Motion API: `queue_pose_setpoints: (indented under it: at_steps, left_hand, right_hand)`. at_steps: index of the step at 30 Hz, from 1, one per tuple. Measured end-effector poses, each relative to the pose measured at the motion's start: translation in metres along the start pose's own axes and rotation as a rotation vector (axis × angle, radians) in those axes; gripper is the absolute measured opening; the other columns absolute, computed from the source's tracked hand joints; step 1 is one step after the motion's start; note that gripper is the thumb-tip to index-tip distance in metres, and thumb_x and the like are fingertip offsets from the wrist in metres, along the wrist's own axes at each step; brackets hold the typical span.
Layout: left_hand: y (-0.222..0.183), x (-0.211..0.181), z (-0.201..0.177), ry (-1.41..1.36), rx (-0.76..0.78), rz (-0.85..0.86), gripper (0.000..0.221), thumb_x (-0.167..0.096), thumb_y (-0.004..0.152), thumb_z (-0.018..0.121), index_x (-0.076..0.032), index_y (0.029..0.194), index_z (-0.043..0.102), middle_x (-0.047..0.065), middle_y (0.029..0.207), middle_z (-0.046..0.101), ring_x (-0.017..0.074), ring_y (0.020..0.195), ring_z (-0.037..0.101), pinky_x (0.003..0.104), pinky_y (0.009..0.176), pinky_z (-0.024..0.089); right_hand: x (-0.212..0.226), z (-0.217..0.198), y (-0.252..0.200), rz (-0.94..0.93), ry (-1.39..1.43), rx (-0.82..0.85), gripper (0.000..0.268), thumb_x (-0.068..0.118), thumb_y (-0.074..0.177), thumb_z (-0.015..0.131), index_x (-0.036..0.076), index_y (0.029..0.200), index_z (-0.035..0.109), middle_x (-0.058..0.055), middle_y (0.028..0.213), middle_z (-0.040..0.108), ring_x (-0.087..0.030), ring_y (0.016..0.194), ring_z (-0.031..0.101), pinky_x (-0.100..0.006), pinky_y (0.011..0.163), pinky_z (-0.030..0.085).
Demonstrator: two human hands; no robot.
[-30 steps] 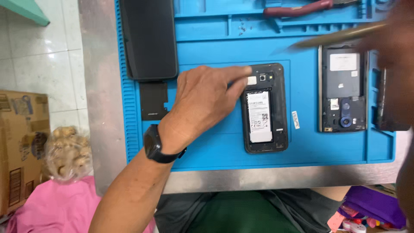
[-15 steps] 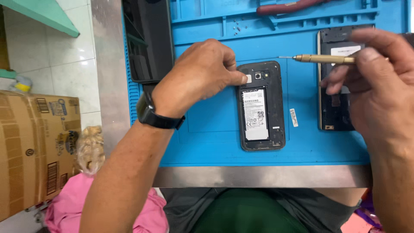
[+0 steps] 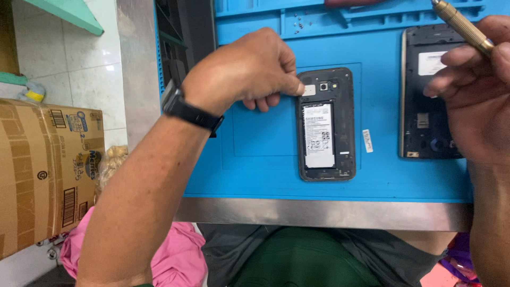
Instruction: The person uses a screwdriver to remove screws from the back of a disassembled smartphone. They then use a metal prying tool to carefully lift and separate the internal components from the phone's frame.
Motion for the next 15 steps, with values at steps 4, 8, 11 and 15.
queue_pose_setpoints:
  at_steps: [4, 8, 11, 15]
  left_hand:
    - [0.001, -0.004, -0.001, 0.085, 0.028, 0.011, 0.025, -0.031, 0.100, 0.076, -0.017, 0.081, 0.070, 0.001, 0.069, 0.075, 0.0119, 0.059, 0.071, 0.028, 0.053, 0.058]
    - [-0.001, -0.007, -0.003, 0.110, 0.025, 0.068, 0.030, -0.036, 0.105, 0.065, -0.012, 0.088, 0.073, 0.005, 0.075, 0.078, 0.0163, 0.060, 0.074, 0.029, 0.054, 0.062]
    - [0.005, -0.013, -0.004, 0.082, 0.033, 0.029, 0.026, -0.036, 0.105, 0.067, -0.014, 0.092, 0.073, 0.005, 0.074, 0.078, 0.0173, 0.061, 0.075, 0.032, 0.054, 0.062]
    - [0.010, -0.015, -0.004, 0.178, -0.016, -0.029, 0.036, -0.039, 0.106, 0.072, -0.015, 0.080, 0.064, 0.005, 0.068, 0.068, 0.0193, 0.056, 0.067, 0.033, 0.051, 0.057]
  right_hand:
    - [-0.010, -0.005, 0.002, -0.011, -0.089, 0.071, 0.044, 0.039, 0.128, 0.040, 0.023, 0.168, 0.047, -0.002, 0.139, 0.070, -0.011, 0.112, 0.074, -0.025, 0.103, 0.068]
    - [0.007, 0.021, 0.000, 0.008, -0.067, -0.055, 0.038, 0.035, 0.121, 0.052, 0.021, 0.157, 0.058, -0.001, 0.123, 0.074, -0.011, 0.106, 0.078, -0.024, 0.092, 0.072]
    - [0.012, 0.029, -0.001, 0.019, 0.127, -0.137, 0.036, 0.030, 0.113, 0.063, 0.016, 0.146, 0.066, -0.008, 0.106, 0.075, -0.015, 0.101, 0.080, -0.028, 0.079, 0.073]
    - [0.028, 0.045, 0.000, 0.014, 0.121, -0.121, 0.033, 0.027, 0.109, 0.064, 0.012, 0.139, 0.068, -0.012, 0.102, 0.075, -0.020, 0.092, 0.079, -0.029, 0.077, 0.071]
Point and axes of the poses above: each hand's wrist, its own y-axis towards the middle knuckle, its own z-axis out of the palm, x = y × z, the point moved 2 cm from there along y, towards the middle knuckle
